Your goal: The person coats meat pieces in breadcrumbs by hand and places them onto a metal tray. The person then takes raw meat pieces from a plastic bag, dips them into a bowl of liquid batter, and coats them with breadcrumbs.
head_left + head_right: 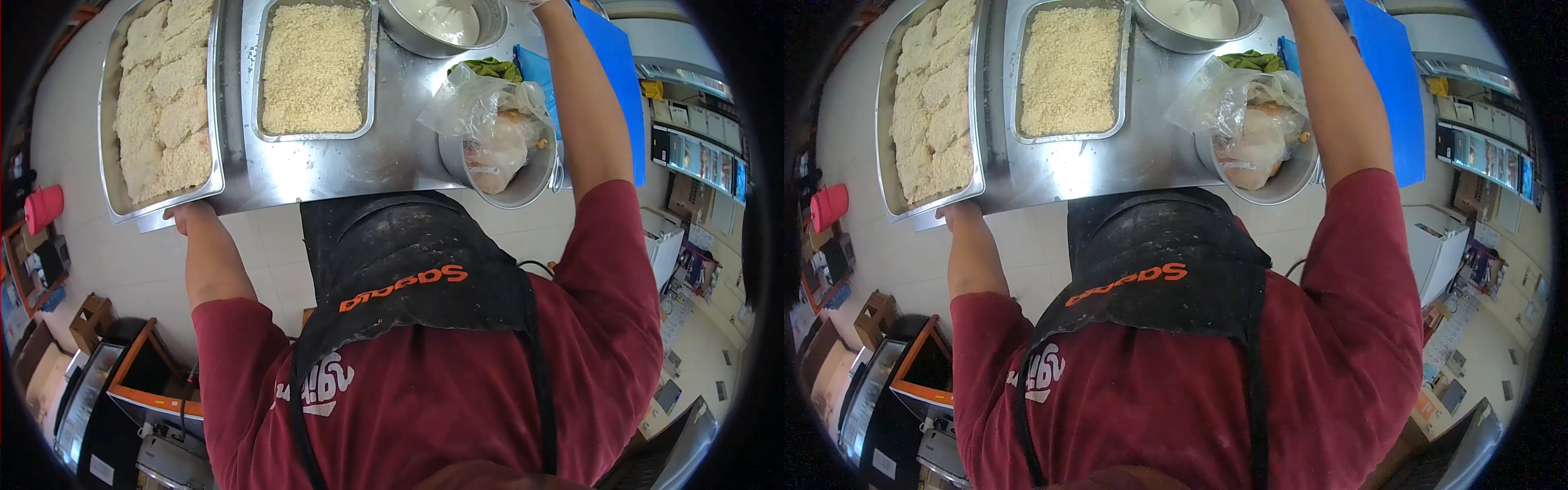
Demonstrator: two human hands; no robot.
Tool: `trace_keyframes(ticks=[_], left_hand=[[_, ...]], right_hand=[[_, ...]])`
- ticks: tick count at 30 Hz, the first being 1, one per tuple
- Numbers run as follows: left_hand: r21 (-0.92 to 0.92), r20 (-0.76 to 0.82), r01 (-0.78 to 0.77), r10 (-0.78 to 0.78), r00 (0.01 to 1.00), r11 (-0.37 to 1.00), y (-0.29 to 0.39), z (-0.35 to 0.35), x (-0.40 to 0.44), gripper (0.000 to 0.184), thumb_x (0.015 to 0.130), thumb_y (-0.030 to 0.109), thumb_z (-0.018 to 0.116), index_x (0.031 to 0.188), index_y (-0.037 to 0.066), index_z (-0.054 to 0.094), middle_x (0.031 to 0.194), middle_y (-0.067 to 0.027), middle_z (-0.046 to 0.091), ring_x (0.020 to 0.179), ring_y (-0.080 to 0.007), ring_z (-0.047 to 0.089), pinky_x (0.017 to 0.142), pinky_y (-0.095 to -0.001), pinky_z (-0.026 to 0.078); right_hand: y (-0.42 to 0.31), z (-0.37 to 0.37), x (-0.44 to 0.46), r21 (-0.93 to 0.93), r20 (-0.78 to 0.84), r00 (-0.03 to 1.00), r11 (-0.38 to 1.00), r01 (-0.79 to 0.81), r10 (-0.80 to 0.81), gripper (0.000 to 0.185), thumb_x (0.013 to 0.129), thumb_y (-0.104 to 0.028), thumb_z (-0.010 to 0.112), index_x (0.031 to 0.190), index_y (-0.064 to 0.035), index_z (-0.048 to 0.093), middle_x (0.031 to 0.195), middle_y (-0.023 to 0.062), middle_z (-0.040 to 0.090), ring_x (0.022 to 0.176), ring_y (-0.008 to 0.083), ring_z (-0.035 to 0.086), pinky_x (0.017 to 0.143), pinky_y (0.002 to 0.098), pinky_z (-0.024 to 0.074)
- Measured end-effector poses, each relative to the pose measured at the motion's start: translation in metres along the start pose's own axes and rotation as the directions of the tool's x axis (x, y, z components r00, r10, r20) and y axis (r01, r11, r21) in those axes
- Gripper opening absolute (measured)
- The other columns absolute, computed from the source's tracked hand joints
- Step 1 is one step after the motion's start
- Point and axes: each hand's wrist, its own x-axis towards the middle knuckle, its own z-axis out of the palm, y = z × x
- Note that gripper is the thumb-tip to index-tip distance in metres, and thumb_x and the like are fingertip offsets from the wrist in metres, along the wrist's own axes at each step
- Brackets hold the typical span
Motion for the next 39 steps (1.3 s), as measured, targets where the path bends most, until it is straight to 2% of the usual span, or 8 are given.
trace_keyframes(ticks=[11, 18, 21, 23, 31, 33, 38, 39], left_hand=[[0.191, -0.010, -0.060, 0.063, 0.998, 0.980, -0.005, 0.020, 0.038, 0.095, 0.097, 0.029, 0.063, 0.164, 0.009, -0.002, 0.141, -0.0151, 0.060, 0.119, -0.0332, 0.068, 0.091, -0.0482, 0.060], [-0.726, 0.163, 0.395, -0.417, 0.894, 0.563, 0.004, 0.006, 0.019, 0.085, 0.099, 0.036, 0.060, 0.162, 0.008, 0.012, 0.140, -0.0138, 0.061, 0.120, -0.0287, 0.067, 0.091, -0.0476, 0.059], [-0.310, 0.039, 0.228, -0.228, 0.973, 0.923, -0.002, 0.022, 0.047, 0.073, 0.103, 0.039, 0.050, 0.163, 0.015, 0.017, 0.146, -0.0126, 0.056, 0.127, -0.0277, 0.062, 0.104, -0.0439, 0.052], [-0.018, -0.045, 0.081, -0.082, 0.996, 0.997, -0.015, 0.066, 0.110, 0.067, 0.102, 0.047, 0.048, 0.156, 0.012, 0.027, 0.145, -0.0137, 0.057, 0.125, -0.0299, 0.062, 0.104, -0.0434, 0.052], [-0.401, -0.026, 0.244, -0.277, 0.961, 0.883, -0.009, 0.061, 0.103, 0.075, 0.098, 0.055, 0.051, 0.146, -0.002, 0.039, 0.134, -0.0235, 0.063, 0.112, -0.0371, 0.070, 0.091, -0.0508, 0.058], [-0.104, -0.107, 0.126, -0.137, 0.985, 0.987, -0.005, 0.035, 0.052, 0.086, 0.096, 0.070, 0.042, 0.130, -0.008, 0.059, 0.128, -0.0227, 0.067, 0.109, -0.0406, 0.071, 0.094, -0.0493, 0.056], [-0.624, -0.004, 0.341, -0.439, 0.899, 0.703, 0.004, 0.008, 0.010, 0.083, 0.097, 0.068, 0.042, 0.126, -0.007, 0.063, 0.124, -0.0225, 0.069, 0.109, -0.0409, 0.070, 0.093, -0.0497, 0.057], [-0.625, -0.011, 0.340, -0.443, 0.896, 0.702, 0.004, 0.007, 0.010, 0.083, 0.097, 0.068, 0.042, 0.126, -0.007, 0.063, 0.124, -0.0225, 0.069, 0.109, -0.0410, 0.070, 0.093, -0.0497, 0.057]], right_hand=[[-0.009, -0.012, -0.005, -0.055, 0.031, 0.999, 0.998, -0.041, 0.042, 0.040, 0.085, -0.041, 0.066, 0.084, -0.0010, 0.075, 0.088, 0.0280, 0.070, 0.087, 0.0455, 0.069, 0.078, 0.0524, 0.0548], [-0.024, -0.035, -0.010, 0.044, 0.061, 0.988, 0.988, -0.147, 0.145, 0.038, 0.084, -0.040, 0.066, 0.081, -0.0038, 0.077, 0.084, 0.0265, 0.070, 0.083, 0.0431, 0.070, 0.076, 0.0512, 0.0545], [0.005, -0.012, 0.000, -0.156, 0.095, 0.963, 0.952, 0.264, -0.251, 0.037, 0.084, -0.039, 0.068, 0.082, -0.0034, 0.077, 0.082, 0.0273, 0.070, 0.082, 0.0424, 0.070, 0.073, 0.0493, 0.0546], [-0.018, -0.033, -0.008, 0.011, 0.087, 0.995, 0.999, 0.052, -0.053, 0.035, 0.084, -0.037, 0.068, 0.084, -0.0033, 0.077, 0.085, 0.0272, 0.070, 0.081, 0.0419, 0.070, 0.072, 0.0481, 0.0546], [-0.090, -0.117, -0.024, 0.451, 0.113, 0.993, 0.890, -0.063, 0.013, 0.016, 0.086, -0.015, 0.074, 0.084, 0.0008, 0.071, 0.080, 0.0125, 0.072, 0.077, 0.0236, 0.071, 0.067, 0.0379, 0.0543], [-0.107, -0.131, -0.030, 0.613, 0.157, 0.988, 0.784, -0.101, 0.004, 0.015, 0.086, -0.011, 0.076, 0.082, 0.0011, 0.068, 0.079, 0.0076, 0.071, 0.077, 0.0196, 0.069, 0.066, 0.0343, 0.0541], [-0.179, -0.118, -0.043, 0.949, 0.310, 0.938, 0.117, -0.294, -0.153, 0.026, 0.088, -0.023, 0.081, 0.085, -0.0003, 0.068, 0.083, 0.0081, 0.071, 0.077, 0.0188, 0.067, 0.069, 0.0310, 0.0547], [-0.201, -0.121, -0.033, 0.811, 0.383, 0.915, 0.521, -0.265, -0.130, 0.027, 0.090, -0.026, 0.078, 0.090, -0.0011, 0.069, 0.085, 0.0090, 0.071, 0.082, 0.0185, 0.069, 0.072, 0.0332, 0.0556]])
